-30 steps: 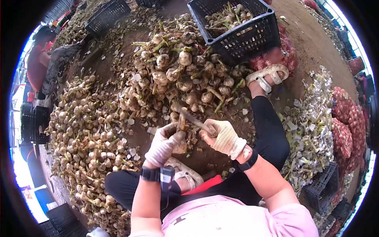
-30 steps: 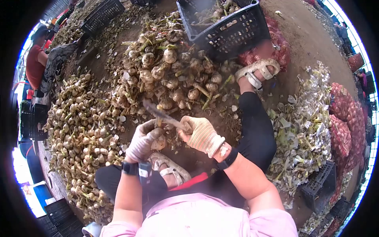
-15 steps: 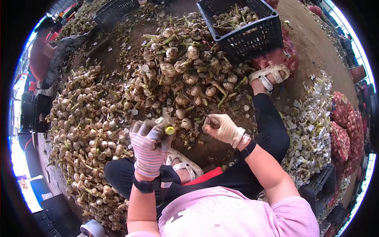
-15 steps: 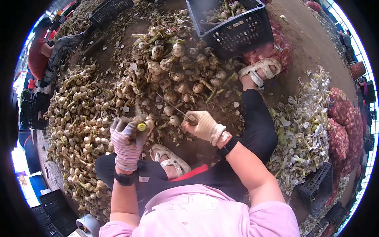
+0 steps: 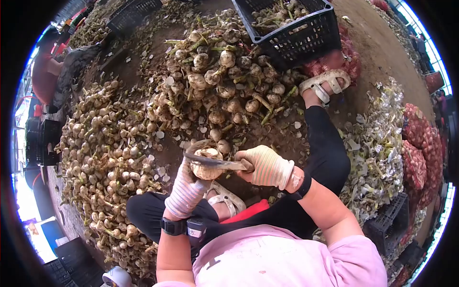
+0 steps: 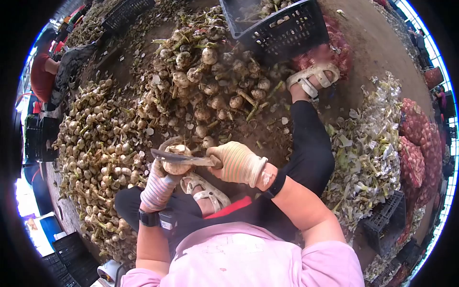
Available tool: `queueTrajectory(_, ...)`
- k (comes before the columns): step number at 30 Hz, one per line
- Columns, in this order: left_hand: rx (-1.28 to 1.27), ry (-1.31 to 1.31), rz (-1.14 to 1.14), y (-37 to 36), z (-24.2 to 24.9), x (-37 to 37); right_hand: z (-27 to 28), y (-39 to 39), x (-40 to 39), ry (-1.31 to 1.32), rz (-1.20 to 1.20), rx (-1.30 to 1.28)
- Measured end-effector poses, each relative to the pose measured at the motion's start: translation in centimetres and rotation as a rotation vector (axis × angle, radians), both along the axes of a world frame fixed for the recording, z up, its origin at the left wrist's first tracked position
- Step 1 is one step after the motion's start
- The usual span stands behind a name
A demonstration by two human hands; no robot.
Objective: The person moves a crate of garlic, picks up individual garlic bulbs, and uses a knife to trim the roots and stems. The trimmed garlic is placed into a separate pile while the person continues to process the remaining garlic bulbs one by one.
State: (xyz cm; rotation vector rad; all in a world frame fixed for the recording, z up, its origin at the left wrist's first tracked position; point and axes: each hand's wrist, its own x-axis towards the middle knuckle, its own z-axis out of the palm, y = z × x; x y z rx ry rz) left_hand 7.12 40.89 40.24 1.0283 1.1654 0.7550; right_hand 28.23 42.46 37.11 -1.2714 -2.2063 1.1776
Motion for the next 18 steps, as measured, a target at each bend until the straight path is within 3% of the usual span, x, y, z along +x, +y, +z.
queueTrajectory(3,-0.094,-0.037,-0.011,0.0,1.2,0.2,0.4,-0.3,0.1,0.035,-0.07,0.052)
queueTrajectory(6,-0.014,0.166,-0.142,-0.3,1.6,0.6,1.4,-0.5,0.4,0.038,-0.066,0.161)
queueTrajectory(8,0.077,-0.162,0.071,-1.0,-1.5,0.8,1.9,-0.5,0.2,0.119,-0.017,0.186)
queueTrajectory(9,0.358,0.212,-0.118,-0.7,-2.3,0.7,1.6,-0.5,0.0,0.057,-0.002,0.18)
queueTrajectory(13,0.287,0.134,-0.047,-1.3,-2.2,1.3,-0.1,-0.2,-0.3,0.108,-0.02,0.23)
queueTrajectory(16,0.338,0.344,-0.204,-1.0,-0.6,1.9,-1.8,0.3,-0.2,0.198,-0.052,0.302)
queueTrajectory(18,0.672,0.536,-0.381,-0.9,0.1,1.9,-2.0,0.7,-0.2,0.237,-0.043,0.309)
